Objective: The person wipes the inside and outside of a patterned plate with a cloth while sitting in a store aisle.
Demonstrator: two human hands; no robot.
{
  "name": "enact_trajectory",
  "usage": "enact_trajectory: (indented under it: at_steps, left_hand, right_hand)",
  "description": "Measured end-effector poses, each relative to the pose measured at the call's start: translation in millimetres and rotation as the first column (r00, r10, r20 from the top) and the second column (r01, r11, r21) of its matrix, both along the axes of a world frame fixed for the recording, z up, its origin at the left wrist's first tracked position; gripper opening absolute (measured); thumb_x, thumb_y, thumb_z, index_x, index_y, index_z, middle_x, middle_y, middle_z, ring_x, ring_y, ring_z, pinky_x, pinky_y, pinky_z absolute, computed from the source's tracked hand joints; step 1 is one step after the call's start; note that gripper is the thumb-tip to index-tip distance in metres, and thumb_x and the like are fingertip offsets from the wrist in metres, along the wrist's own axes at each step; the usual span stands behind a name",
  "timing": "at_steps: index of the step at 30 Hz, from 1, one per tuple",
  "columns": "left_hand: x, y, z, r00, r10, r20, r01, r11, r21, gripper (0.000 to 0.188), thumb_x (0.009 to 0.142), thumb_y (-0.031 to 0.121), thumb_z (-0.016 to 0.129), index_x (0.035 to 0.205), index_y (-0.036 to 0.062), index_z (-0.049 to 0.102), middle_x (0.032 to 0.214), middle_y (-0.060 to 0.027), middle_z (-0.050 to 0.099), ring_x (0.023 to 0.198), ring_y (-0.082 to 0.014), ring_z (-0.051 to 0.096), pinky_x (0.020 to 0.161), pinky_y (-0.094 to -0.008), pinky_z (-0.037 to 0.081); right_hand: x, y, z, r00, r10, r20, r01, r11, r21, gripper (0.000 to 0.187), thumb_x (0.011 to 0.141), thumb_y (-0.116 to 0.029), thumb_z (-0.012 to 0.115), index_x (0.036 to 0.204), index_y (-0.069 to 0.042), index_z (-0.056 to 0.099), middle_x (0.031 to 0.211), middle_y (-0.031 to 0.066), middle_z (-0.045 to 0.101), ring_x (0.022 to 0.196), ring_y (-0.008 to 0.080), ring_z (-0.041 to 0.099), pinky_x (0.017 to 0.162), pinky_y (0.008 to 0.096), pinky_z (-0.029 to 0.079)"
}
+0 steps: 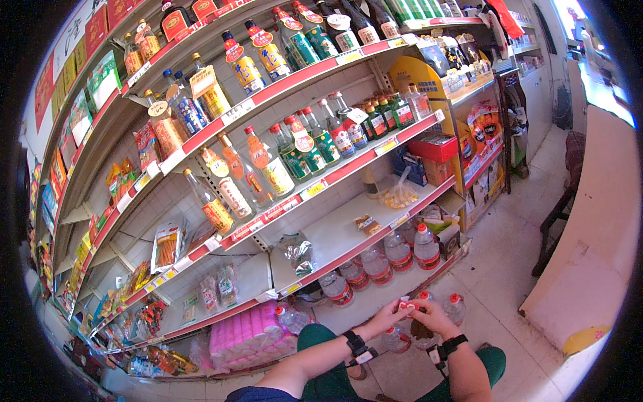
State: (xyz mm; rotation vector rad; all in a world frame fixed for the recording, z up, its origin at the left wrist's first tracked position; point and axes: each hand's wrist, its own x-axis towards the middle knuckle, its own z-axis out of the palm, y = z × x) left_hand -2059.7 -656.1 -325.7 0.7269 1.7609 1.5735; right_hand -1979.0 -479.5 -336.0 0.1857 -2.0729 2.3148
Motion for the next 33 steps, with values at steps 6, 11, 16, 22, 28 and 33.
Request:
enact_trajectory:
  at_steps: [6,11,16,22,28,33]
  left_hand:
    - [8.5,1.9,1.9,0.998,0.049,0.042,-0.053,0.996,0.076,0.038,0.099,0.029,0.056,0.128,0.0059,0.050,0.113,-0.0010,0.059,0.099,-0.0102,0.059,0.086,-0.0263,0.050]
    - [0.7,1.2,-7.1,0.981,0.150,0.123,-0.165,0.979,0.118,0.034,0.098,0.025,0.057,0.124,0.0035,0.051,0.115,-0.0039,0.060,0.102,-0.0132,0.061,0.086,-0.0275,0.053]
    - [4.8,3.6,-1.3,0.973,0.174,0.151,-0.185,0.980,0.069,0.031,0.096,0.020,0.060,0.120,0.0018,0.053,0.116,-0.0065,0.061,0.101,-0.0156,0.062,0.084,-0.0285,0.055]
    - [2.5,-2.3,-3.2,0.992,0.125,0.031,-0.127,0.986,0.104,0.033,0.097,0.020,0.059,0.123,0.0015,0.052,0.117,-0.0069,0.060,0.102,-0.0156,0.062,0.087,-0.0276,0.054]
    - [8.0,-0.8,6.5,0.987,0.095,0.131,-0.112,0.986,0.124,0.040,0.098,0.023,0.056,0.131,0.0025,0.047,0.122,-0.0071,0.057,0.108,-0.0159,0.059,0.092,-0.0291,0.051]
    - [5.1,-5.4,3.1,0.976,0.153,0.156,-0.172,0.979,0.111,0.043,0.099,0.025,0.054,0.135,0.0034,0.044,0.124,-0.0065,0.056,0.112,-0.0159,0.057,0.095,-0.0308,0.049]
  right_hand:
    - [-4.9,1.3,-5.6,0.993,-0.118,0.028,0.118,0.993,0.027,0.029,0.085,-0.013,0.071,0.111,-0.003,0.061,0.091,0.0008,0.065,0.083,0.0087,0.059,0.073,0.0253,0.049]
    - [-0.6,-0.9,7.7,0.986,-0.161,0.042,0.161,0.987,0.010,0.034,0.082,-0.015,0.074,0.112,-0.004,0.061,0.088,-0.0001,0.064,0.081,0.0078,0.058,0.068,0.0248,0.047]
    - [-3.7,6.5,-12.6,0.987,-0.149,0.056,0.145,0.987,0.071,0.034,0.081,-0.016,0.076,0.109,-0.003,0.063,0.087,-0.0005,0.064,0.080,0.0077,0.057,0.068,0.0250,0.047]
    - [-2.3,1.7,0.9,0.990,-0.129,0.054,0.128,0.991,0.027,0.034,0.081,-0.017,0.075,0.109,-0.001,0.063,0.090,0.0007,0.065,0.082,0.0086,0.058,0.071,0.0258,0.048]
    - [0.4,4.7,4.2,0.985,-0.146,0.089,0.133,0.981,0.139,0.047,0.082,-0.011,0.074,0.124,0.000,0.056,0.096,0.0046,0.068,0.087,0.0117,0.063,0.077,0.0262,0.051]
    - [5.7,-1.0,25.0,0.988,-0.062,0.143,0.089,0.978,-0.191,0.055,0.081,-0.008,0.074,0.131,-0.002,0.051,0.101,0.0048,0.066,0.088,0.0124,0.062,0.074,0.0265,0.050]
